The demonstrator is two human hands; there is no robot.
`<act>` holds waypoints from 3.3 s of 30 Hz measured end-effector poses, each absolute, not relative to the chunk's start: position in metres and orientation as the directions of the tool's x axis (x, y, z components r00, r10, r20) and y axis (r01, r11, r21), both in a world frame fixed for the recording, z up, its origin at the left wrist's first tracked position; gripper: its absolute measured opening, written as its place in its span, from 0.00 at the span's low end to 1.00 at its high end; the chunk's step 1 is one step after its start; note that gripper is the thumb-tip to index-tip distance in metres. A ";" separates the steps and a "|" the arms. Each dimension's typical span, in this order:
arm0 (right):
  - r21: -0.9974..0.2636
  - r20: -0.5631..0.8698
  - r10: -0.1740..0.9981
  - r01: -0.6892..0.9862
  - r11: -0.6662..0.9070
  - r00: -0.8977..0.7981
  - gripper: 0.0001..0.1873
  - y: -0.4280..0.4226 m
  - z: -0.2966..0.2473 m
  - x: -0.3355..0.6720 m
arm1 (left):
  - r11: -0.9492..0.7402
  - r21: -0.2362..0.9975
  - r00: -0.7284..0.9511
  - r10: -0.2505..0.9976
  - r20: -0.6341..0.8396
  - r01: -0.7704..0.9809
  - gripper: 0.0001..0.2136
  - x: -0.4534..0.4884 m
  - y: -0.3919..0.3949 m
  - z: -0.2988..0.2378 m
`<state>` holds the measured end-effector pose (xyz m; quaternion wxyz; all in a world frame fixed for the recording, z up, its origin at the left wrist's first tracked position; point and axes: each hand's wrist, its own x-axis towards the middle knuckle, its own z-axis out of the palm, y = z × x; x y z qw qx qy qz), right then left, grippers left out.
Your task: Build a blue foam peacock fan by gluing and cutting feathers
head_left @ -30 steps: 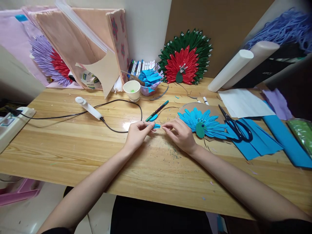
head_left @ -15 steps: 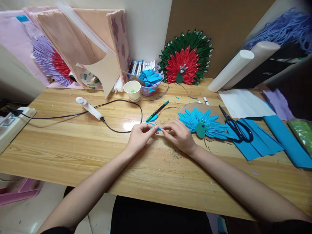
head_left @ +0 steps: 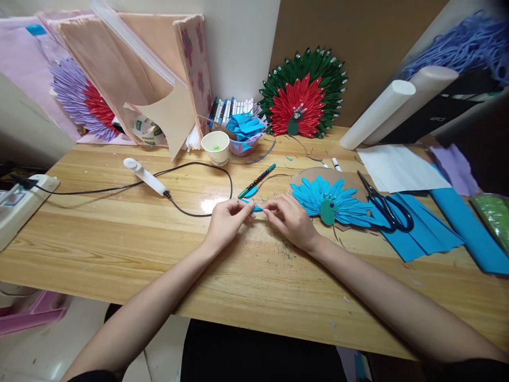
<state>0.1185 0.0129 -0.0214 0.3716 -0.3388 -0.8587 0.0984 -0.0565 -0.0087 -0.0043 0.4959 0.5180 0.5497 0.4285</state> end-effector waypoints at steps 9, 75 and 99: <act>-0.440 0.602 0.656 0.497 0.748 -0.454 0.01 0.012 -0.022 0.119 | 0.102 0.982 0.009 0.994 -0.105 0.156 0.14 -0.059 -0.007 -0.004; -0.321 0.595 0.563 0.472 0.821 -0.574 0.04 0.009 -0.018 0.118 | -0.446 0.659 0.444 0.877 0.186 0.605 0.03 -0.079 -0.005 0.011; -0.342 0.661 0.548 0.444 0.828 -0.512 0.03 0.006 -0.018 0.120 | 0.019 0.969 0.348 0.932 -0.106 0.245 0.12 -0.074 -0.008 0.009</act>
